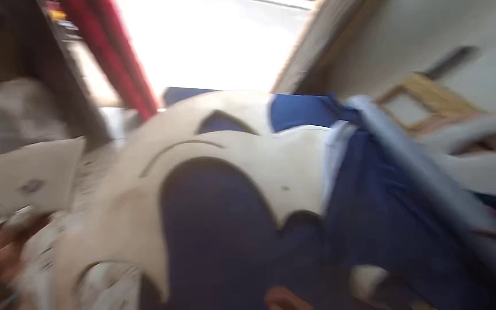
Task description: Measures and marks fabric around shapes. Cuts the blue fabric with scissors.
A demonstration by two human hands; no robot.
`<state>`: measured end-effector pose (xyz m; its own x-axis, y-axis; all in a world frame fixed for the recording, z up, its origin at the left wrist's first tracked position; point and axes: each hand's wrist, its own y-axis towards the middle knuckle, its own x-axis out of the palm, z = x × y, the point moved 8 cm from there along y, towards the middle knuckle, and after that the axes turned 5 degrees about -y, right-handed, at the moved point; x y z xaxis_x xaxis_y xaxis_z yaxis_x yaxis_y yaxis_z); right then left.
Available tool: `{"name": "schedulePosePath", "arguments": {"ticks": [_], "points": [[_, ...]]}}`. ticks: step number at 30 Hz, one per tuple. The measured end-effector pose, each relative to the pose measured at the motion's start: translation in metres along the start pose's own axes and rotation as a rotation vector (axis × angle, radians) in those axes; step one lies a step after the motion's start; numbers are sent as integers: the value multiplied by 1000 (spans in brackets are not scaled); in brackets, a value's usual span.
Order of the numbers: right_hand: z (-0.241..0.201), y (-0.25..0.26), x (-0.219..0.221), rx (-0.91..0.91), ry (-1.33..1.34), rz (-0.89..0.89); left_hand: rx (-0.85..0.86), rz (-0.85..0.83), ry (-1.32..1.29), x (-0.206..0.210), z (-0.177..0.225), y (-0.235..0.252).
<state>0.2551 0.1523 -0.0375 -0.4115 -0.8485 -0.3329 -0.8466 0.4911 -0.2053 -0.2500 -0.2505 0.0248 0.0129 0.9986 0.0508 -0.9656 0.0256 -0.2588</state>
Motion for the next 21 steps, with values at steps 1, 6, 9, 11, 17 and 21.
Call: {"name": "schedulePosePath", "arguments": {"ticks": [1,6,9,11,17,21], "points": [[-1,-3,-14,-27,21,42,136,-182,-14,43,3,-28],[-6,-12,-116,-18,267,245,34,-772,-254,275,-103,-228],[21,-32,-202,8,373,368,-253,-846,-373,431,-176,-382],[54,-45,-272,43,391,509,-366,-937,-381,521,-211,-463],[171,-18,-476,127,351,608,148,-763,195,659,-249,-495],[231,22,-545,234,373,566,191,-453,664,639,-287,-460]]}}
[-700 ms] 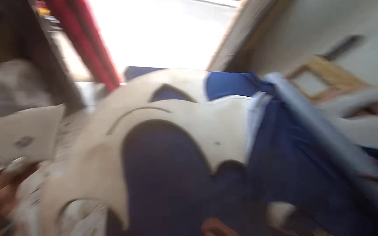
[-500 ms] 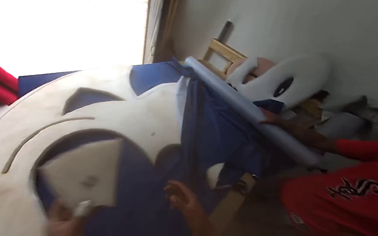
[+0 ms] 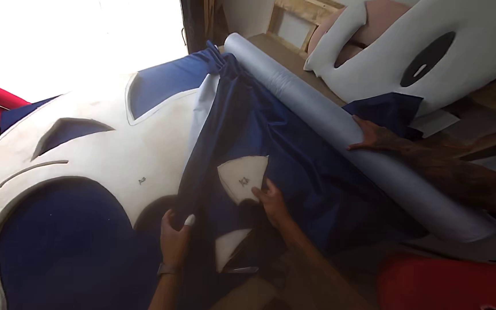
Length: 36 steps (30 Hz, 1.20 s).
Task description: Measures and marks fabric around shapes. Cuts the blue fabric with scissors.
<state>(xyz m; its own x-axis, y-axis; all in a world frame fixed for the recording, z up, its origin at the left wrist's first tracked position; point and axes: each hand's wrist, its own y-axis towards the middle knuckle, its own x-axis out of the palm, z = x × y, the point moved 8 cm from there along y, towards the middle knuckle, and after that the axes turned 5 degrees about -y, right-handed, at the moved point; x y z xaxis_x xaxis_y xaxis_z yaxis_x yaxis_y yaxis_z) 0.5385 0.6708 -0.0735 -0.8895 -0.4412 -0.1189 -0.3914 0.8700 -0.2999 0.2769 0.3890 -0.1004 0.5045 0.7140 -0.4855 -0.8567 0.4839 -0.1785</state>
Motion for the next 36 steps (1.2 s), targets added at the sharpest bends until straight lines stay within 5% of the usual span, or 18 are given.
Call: {"name": "schedulePosePath", "arguments": {"ticks": [3,9,14,20,36], "points": [[11,31,2,68,-19,-83,-173,-20,181,8,-22,-3],[26,16,11,119,-64,-109,-332,30,-392,-13,-30,-15],[26,0,11,143,-46,-67,-434,-15,-473,-11,-66,-31],[29,0,18,76,166,133,-395,1,-354,-28,-83,-32],[17,-16,20,118,-10,241,-365,-155,-324,-36,-95,-20]]}}
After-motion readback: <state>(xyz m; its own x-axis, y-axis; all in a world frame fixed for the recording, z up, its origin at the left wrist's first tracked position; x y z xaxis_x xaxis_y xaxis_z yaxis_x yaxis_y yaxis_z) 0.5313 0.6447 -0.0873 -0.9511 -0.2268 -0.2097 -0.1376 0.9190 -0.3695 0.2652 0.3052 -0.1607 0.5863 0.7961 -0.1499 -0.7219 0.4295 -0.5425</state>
